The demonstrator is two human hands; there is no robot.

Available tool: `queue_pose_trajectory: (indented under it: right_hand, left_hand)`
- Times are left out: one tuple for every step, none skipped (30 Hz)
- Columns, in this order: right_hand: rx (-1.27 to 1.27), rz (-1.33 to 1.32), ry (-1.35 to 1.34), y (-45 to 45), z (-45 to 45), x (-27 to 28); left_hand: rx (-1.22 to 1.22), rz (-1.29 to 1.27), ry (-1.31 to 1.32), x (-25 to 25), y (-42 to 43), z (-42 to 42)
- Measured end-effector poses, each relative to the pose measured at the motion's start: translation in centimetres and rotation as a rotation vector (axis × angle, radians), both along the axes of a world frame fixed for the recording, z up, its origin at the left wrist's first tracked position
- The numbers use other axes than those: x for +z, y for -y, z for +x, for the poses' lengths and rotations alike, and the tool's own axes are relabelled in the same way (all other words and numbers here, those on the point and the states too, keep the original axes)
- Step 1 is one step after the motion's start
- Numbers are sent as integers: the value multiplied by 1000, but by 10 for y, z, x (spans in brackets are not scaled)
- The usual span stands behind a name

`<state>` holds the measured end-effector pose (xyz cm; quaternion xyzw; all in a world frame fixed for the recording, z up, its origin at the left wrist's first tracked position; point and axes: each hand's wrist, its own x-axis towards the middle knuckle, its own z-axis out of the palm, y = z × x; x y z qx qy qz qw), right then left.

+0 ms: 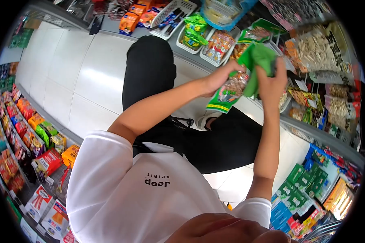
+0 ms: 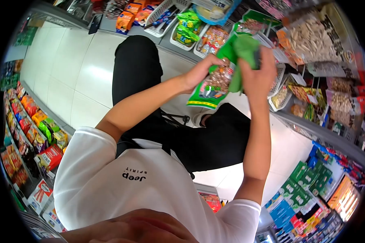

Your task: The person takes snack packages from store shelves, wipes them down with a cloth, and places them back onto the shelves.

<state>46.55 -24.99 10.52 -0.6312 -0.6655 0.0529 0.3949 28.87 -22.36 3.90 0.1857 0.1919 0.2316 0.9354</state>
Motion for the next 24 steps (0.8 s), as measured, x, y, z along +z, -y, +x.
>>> queue_pose_trajectory:
  right_hand:
    - [16, -17, -33, -1, 3, -3]
    - [31, -34, -65, -1, 5, -6]
    - [43, -52, -95, -2, 2, -5]
    - [104, -83, -70, -3, -2, -2]
    - [160, -117, -43, -2, -8, 1]
    - [209, -157, -14, 1, -11, 4]
    - [153, -107, 22, -1, -5, -2]
    - [105, -219, -142, -1, -2, -3]
    - [52, -326, -305, -1, 1, -2]
    - [-2, -426, -470, 2, 1, 1]
    - [-28, -511, -583, 6, -4, 6]
    - [17, -556, -686, 9, -11, 10]
    - [62, -598, -791, 13, -18, 14]
    - [110, -634, -895, 15, -24, 17]
    - [140, -629, -959, 16, -31, 20]
    - [173, -626, -1023, 15, -37, 22]
    - [210, -623, -1089, 16, -39, 23]
    - [191, -623, -1120, 16, -37, 23]
    - [174, -621, -1154, 15, -34, 21]
    - [157, -618, -1189, 14, -31, 19]
    - [169, -618, -1237, 13, -22, 15]
    - [180, -619, -1285, 13, -10, 10]
    - [191, -619, -1333, 13, -4, 6]
    - [187, -593, -1368, 14, -4, 8]
  left_hand:
    - [6, -6, -9, 2, 2, 0]
    - [11, -12, -15, 4, 2, 1]
    - [13, -18, -21, 4, 1, 1]
    - [56, -36, 20, 1, -2, 1]
    - [93, -56, 62, -6, -5, 2]
    - [124, -83, 106, -2, -5, 2]
    - [169, -90, 45, 0, -5, 2]
    - [218, -67, 24, 2, -4, 2]
    - [265, -43, 5, 10, -4, -1]
    - [313, -18, -12, 14, -3, -3]
    - [307, 31, 13, 4, -6, -2]
    - [360, 145, -29, 3, -7, -1]
    - [412, 260, -70, 3, -8, 1]
    - [465, 380, -109, 4, -11, 2]
    - [446, 488, -119, 4, -16, 0]
    - [453, 449, -47, 6, -15, 0]
    - [463, 410, 22, 8, -15, 0]
    - [474, 374, 89, 9, -15, -1]
    - [449, 413, 151, 3, -19, 0]
    - [454, 515, 40, 0, -22, 0]
    - [457, 615, -73, -3, -24, 0]
    - [459, 714, -186, -5, -25, 0]
    - [517, 790, -243, -9, -26, 1]
    - [573, 865, -300, -12, -25, 3]
